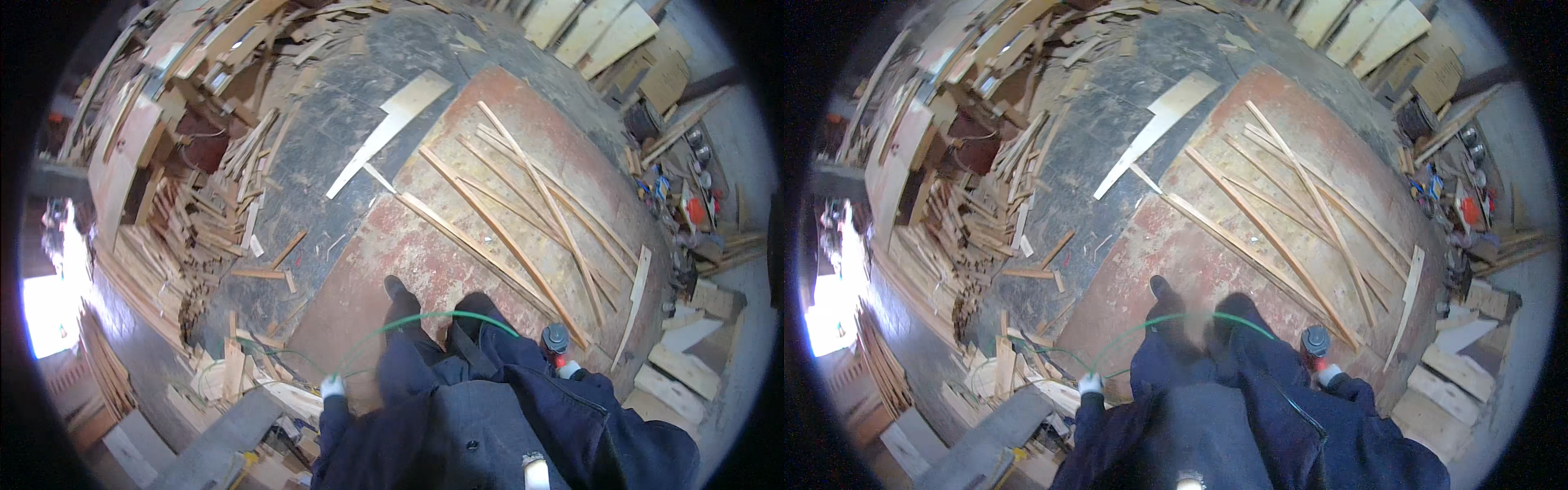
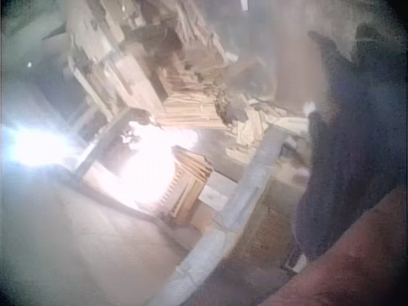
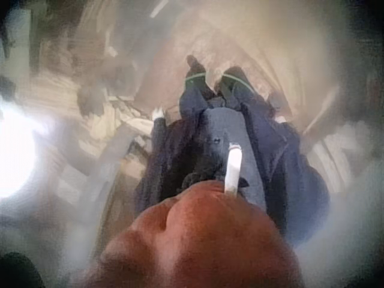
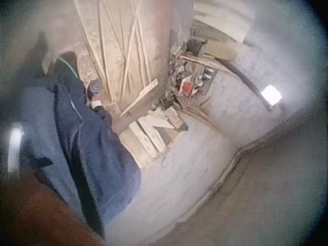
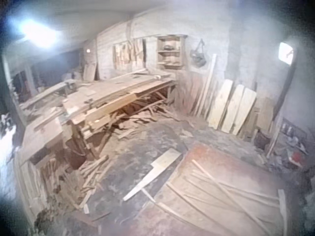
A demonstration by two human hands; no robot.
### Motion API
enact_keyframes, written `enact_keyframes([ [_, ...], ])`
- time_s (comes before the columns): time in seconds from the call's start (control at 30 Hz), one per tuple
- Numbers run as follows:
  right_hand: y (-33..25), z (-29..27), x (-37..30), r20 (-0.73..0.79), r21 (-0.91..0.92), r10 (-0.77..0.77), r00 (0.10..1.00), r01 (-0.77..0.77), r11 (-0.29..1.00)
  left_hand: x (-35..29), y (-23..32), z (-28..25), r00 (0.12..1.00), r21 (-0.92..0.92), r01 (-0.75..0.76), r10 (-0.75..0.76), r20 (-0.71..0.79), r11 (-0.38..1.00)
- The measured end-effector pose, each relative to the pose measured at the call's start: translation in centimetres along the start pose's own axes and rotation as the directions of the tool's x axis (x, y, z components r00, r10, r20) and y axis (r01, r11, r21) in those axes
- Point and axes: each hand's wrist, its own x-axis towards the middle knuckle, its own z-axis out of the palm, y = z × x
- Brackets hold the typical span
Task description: The person assembles a wooden structure by arranging thin wooden strips on the floor and securing them with a pneumatic nail gun. They load nails into the nail gun, position the strips, and fasten them to a larger wooden board.
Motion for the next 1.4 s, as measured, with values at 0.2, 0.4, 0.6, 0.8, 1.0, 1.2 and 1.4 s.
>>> enact_keyframes([
  [0.2, -6.2, -6.0, 3.8, 0.014, 0.733, 0.393, 0.92, -0.277, 0.622, 20.1, 17.3, -18.7, 0.997, -0.814, 0.08, -0.03, 0.077, 0.576],
  [0.4, -1.7, -15.6, 12.5, 0.141, 0.849, 0.427, 0.893, -0.331, 0.412, 29.7, 33.7, -27.5, 0.994, -0.563, 0.053, 0.011, 0.109, 0.825],
  [0.6, 14.6, -25.1, 21.5, 0.167, 0.868, 0.368, 0.915, -0.313, 0.386, 33.6, 47.5, -23.3, 0.987, -0.384, 0.148, -0.11, 0.12, 0.911],
  [0.8, 35.5, -30.5, 22.4, 0.174, 0.776, 0.326, 0.929, -0.333, 0.536, 33.1, 61.7, -24.1, 0.97, 0.142, 0.203, -0.219, 0.107, 0.969],
  [1.0, 57.3, -39.8, 23.2, -0.04, 0.827, 0.653, 0.756, -0.342, 0.446, 31.4, 74.6, -32.0, 0.939, 0.369, 0.309, -0.343, 0.029, 0.877],
  [1.2, 69.9, -51.1, 24.4, 0.013, 0.079, 0.219, 0.976, -0.219, 0.972, 29.5, 72.5, -32.4, 0.806, 0.326, 0.512, -0.576, 0.139, 0.795],
  [1.4, 62.2, -73.3, 36.9, -0.07, 0.427, 0.196, 0.978, -0.148, 0.892, 29.6, 71.0, -19.4, 0.818, 0.066, 0.445, -0.436, 0.375, 0.893],
])
